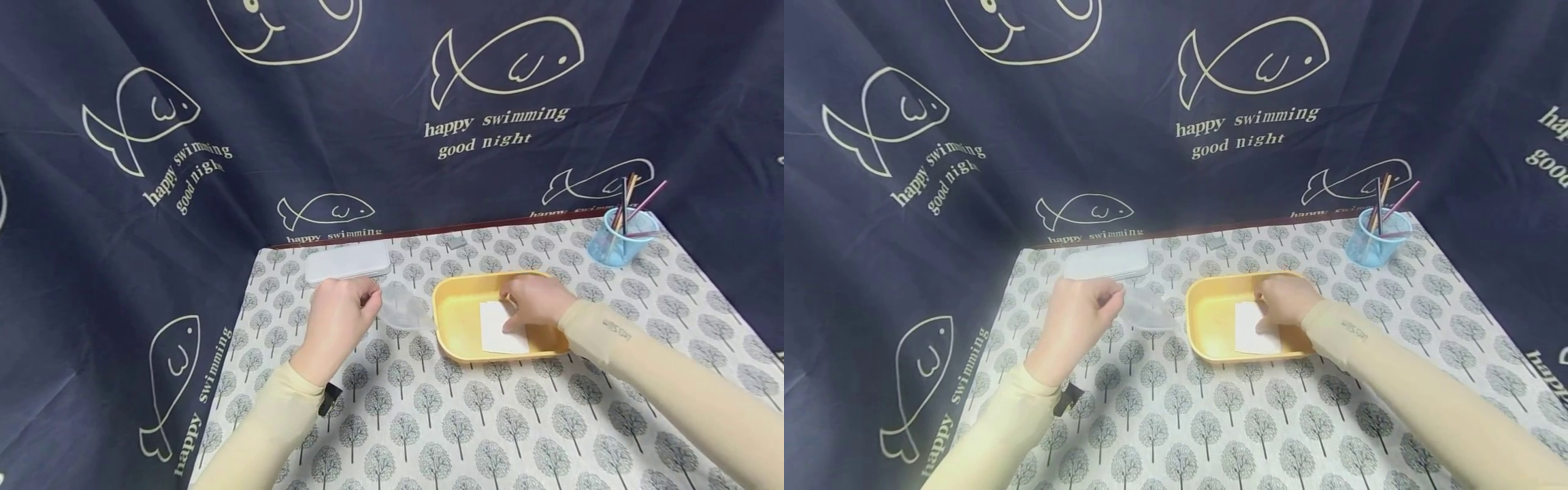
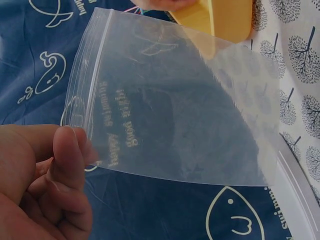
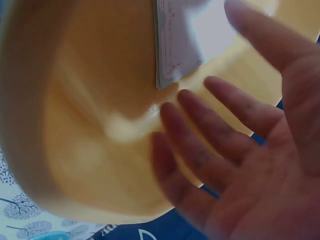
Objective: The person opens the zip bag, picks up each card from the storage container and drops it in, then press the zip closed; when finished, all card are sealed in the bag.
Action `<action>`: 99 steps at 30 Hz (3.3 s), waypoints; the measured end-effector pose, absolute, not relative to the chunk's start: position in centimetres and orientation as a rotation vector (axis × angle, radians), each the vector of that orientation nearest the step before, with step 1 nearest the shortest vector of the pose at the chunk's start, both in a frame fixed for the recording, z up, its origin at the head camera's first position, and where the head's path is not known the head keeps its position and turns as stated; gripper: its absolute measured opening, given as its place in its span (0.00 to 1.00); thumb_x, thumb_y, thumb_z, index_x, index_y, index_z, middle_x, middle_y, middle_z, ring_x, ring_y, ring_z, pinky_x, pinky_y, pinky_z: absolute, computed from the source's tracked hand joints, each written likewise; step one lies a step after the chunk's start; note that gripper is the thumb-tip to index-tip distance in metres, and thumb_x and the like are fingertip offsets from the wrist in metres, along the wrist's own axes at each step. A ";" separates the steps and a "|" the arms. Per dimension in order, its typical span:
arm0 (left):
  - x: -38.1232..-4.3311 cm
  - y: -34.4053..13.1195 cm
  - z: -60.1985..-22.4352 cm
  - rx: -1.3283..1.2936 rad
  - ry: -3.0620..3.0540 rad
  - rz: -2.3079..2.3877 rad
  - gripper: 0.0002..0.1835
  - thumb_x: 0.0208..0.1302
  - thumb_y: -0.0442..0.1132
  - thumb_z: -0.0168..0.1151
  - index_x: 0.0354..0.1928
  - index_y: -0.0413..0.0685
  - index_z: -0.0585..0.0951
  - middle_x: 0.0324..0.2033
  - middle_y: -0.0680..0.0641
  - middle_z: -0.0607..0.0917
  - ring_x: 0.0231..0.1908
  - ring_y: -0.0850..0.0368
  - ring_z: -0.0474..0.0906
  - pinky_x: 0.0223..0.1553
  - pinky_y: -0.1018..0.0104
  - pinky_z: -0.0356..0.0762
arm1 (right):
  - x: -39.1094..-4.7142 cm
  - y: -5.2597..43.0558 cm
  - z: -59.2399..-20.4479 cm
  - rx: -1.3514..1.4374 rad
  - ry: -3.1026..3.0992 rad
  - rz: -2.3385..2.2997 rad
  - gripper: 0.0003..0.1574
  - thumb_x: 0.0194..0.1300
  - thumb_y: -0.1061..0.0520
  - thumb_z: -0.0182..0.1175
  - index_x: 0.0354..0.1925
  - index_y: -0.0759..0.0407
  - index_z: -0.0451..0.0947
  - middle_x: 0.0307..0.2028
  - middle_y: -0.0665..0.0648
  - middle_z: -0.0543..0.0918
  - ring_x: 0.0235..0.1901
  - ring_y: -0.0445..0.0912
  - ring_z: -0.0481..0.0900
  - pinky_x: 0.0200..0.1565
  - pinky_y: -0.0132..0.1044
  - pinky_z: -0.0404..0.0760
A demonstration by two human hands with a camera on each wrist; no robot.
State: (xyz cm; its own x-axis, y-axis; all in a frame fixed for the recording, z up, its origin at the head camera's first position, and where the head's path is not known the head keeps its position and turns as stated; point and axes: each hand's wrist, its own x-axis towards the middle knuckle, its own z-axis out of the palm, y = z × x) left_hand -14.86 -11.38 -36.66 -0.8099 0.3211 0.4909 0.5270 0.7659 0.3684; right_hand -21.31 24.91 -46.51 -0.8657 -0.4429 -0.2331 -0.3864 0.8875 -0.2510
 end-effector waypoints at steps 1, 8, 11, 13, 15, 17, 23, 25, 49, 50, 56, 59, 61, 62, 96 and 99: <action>-14.8 -11.4 -36.7 -0.645 -2.562 -0.703 0.07 0.59 0.27 0.66 0.28 0.44 0.89 0.17 0.54 0.83 0.15 0.64 0.69 0.20 0.69 0.70 | -21.2 24.9 -46.5 -0.625 2.755 -0.274 0.47 0.43 0.37 0.83 0.55 0.63 0.83 0.41 0.57 0.87 0.41 0.54 0.84 0.48 0.56 0.83; -14.7 -11.3 -36.6 -0.648 -2.580 -0.701 0.07 0.59 0.27 0.67 0.28 0.45 0.90 0.18 0.54 0.84 0.16 0.64 0.71 0.20 0.69 0.71 | -20.5 24.7 -46.9 -0.687 2.761 -0.176 0.65 0.31 0.27 0.82 0.61 0.63 0.78 0.58 0.72 0.79 0.49 0.64 0.83 0.49 0.62 0.82; -14.7 -11.3 -36.6 -0.644 -2.580 -0.695 0.07 0.59 0.28 0.67 0.28 0.45 0.89 0.18 0.54 0.84 0.16 0.64 0.71 0.21 0.69 0.72 | -20.4 24.6 -47.2 -0.735 2.787 -0.151 0.63 0.30 0.29 0.83 0.59 0.63 0.78 0.57 0.72 0.79 0.44 0.60 0.83 0.44 0.58 0.84; -14.7 -11.3 -36.7 -0.643 -2.578 -0.694 0.07 0.59 0.28 0.67 0.28 0.45 0.89 0.18 0.53 0.85 0.16 0.64 0.71 0.21 0.68 0.72 | -20.4 24.6 -47.3 -0.753 2.803 -0.139 0.60 0.31 0.30 0.84 0.57 0.62 0.78 0.55 0.70 0.80 0.42 0.58 0.83 0.42 0.55 0.85; -14.7 -11.3 -36.7 -0.644 -2.576 -0.689 0.07 0.58 0.28 0.67 0.28 0.45 0.89 0.18 0.54 0.84 0.16 0.64 0.71 0.21 0.68 0.72 | -20.5 24.5 -47.4 -0.766 2.816 -0.134 0.58 0.31 0.31 0.84 0.55 0.62 0.79 0.53 0.68 0.81 0.41 0.56 0.83 0.41 0.54 0.85; -14.8 -11.4 -36.8 -0.647 -2.574 -0.684 0.07 0.58 0.28 0.67 0.27 0.46 0.89 0.18 0.54 0.84 0.16 0.64 0.71 0.21 0.68 0.72 | -20.5 24.5 -47.5 -0.778 2.823 -0.140 0.57 0.32 0.32 0.85 0.55 0.62 0.79 0.53 0.68 0.81 0.40 0.56 0.83 0.41 0.54 0.84; -14.9 -11.4 -36.8 -0.649 -2.569 -0.688 0.08 0.58 0.28 0.67 0.27 0.47 0.89 0.18 0.55 0.84 0.16 0.64 0.70 0.20 0.69 0.71 | -20.3 24.3 -47.6 -0.850 2.845 -0.190 0.54 0.33 0.37 0.86 0.54 0.63 0.80 0.51 0.67 0.82 0.39 0.56 0.84 0.43 0.54 0.85; -14.9 -11.4 -36.8 -0.647 -2.569 -0.689 0.08 0.58 0.28 0.67 0.27 0.46 0.89 0.18 0.55 0.84 0.16 0.64 0.71 0.20 0.69 0.71 | -20.2 24.2 -47.7 -0.877 2.851 -0.215 0.53 0.33 0.39 0.86 0.54 0.64 0.81 0.48 0.65 0.82 0.37 0.54 0.83 0.44 0.52 0.85; -14.7 -11.4 -37.1 -0.638 -2.611 -0.715 0.05 0.61 0.29 0.68 0.30 0.43 0.90 0.20 0.51 0.86 0.16 0.66 0.71 0.21 0.70 0.72 | -20.3 23.8 -48.5 -0.854 2.889 -0.256 0.41 0.38 0.41 0.86 0.47 0.58 0.82 0.40 0.53 0.82 0.34 0.48 0.82 0.41 0.48 0.85; -14.6 -11.4 -37.1 -0.636 -2.608 -0.710 0.05 0.61 0.29 0.68 0.30 0.43 0.90 0.20 0.51 0.86 0.16 0.65 0.71 0.21 0.70 0.72 | -20.3 23.8 -48.6 -0.849 2.898 -0.258 0.41 0.37 0.41 0.86 0.47 0.58 0.82 0.41 0.54 0.82 0.34 0.48 0.82 0.40 0.48 0.85; -14.7 -11.6 -36.8 -0.633 -2.594 -0.693 0.06 0.61 0.29 0.68 0.28 0.45 0.89 0.18 0.53 0.85 0.15 0.66 0.70 0.19 0.71 0.71 | -20.3 23.9 -48.5 -0.849 2.944 -0.281 0.40 0.37 0.43 0.87 0.46 0.57 0.80 0.38 0.51 0.83 0.29 0.45 0.80 0.35 0.45 0.84; -14.9 -11.7 -36.7 -0.639 -2.586 -0.699 0.07 0.62 0.29 0.67 0.28 0.45 0.89 0.17 0.54 0.84 0.14 0.66 0.69 0.17 0.72 0.69 | -20.4 24.0 -48.1 -0.852 2.962 -0.304 0.31 0.42 0.47 0.86 0.40 0.55 0.81 0.31 0.47 0.80 0.26 0.42 0.77 0.32 0.42 0.82; -15.0 -11.8 -36.7 -0.643 -2.581 -0.699 0.07 0.62 0.29 0.67 0.28 0.45 0.89 0.17 0.54 0.83 0.14 0.67 0.69 0.17 0.72 0.68 | -20.5 24.1 -47.8 -0.868 2.973 -0.327 0.24 0.45 0.51 0.85 0.34 0.53 0.80 0.27 0.45 0.77 0.24 0.41 0.74 0.30 0.42 0.79; -15.0 -11.9 -36.6 -0.646 -2.576 -0.693 0.07 0.62 0.29 0.67 0.29 0.45 0.89 0.17 0.54 0.84 0.13 0.67 0.69 0.17 0.72 0.69 | -20.5 24.2 -47.5 -0.866 2.977 -0.333 0.22 0.47 0.52 0.84 0.32 0.52 0.79 0.25 0.44 0.76 0.23 0.41 0.72 0.30 0.42 0.78; -16.6 -12.3 -35.5 -0.606 -2.557 -0.569 0.13 0.59 0.28 0.64 0.19 0.48 0.84 0.11 0.56 0.75 0.13 0.63 0.66 0.19 0.67 0.68 | -18.7 25.1 -39.0 -0.828 2.903 -0.778 0.05 0.63 0.61 0.69 0.32 0.50 0.84 0.26 0.42 0.80 0.24 0.39 0.73 0.28 0.35 0.76; -16.8 -12.2 -35.5 -0.600 -2.558 -0.554 0.14 0.59 0.28 0.64 0.18 0.49 0.83 0.11 0.57 0.75 0.13 0.63 0.66 0.19 0.66 0.67 | -18.2 24.4 -38.0 -0.872 2.993 -0.818 0.07 0.62 0.61 0.69 0.31 0.48 0.84 0.27 0.41 0.80 0.26 0.40 0.75 0.32 0.36 0.77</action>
State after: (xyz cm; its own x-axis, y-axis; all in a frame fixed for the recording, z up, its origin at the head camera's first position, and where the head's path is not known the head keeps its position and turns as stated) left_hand -16.80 -12.23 -35.53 -0.8027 0.3132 0.5075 0.4950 0.8245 0.2741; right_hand -18.18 24.40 -37.96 -0.8506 -0.4810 0.2122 -0.5221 0.7252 -0.4489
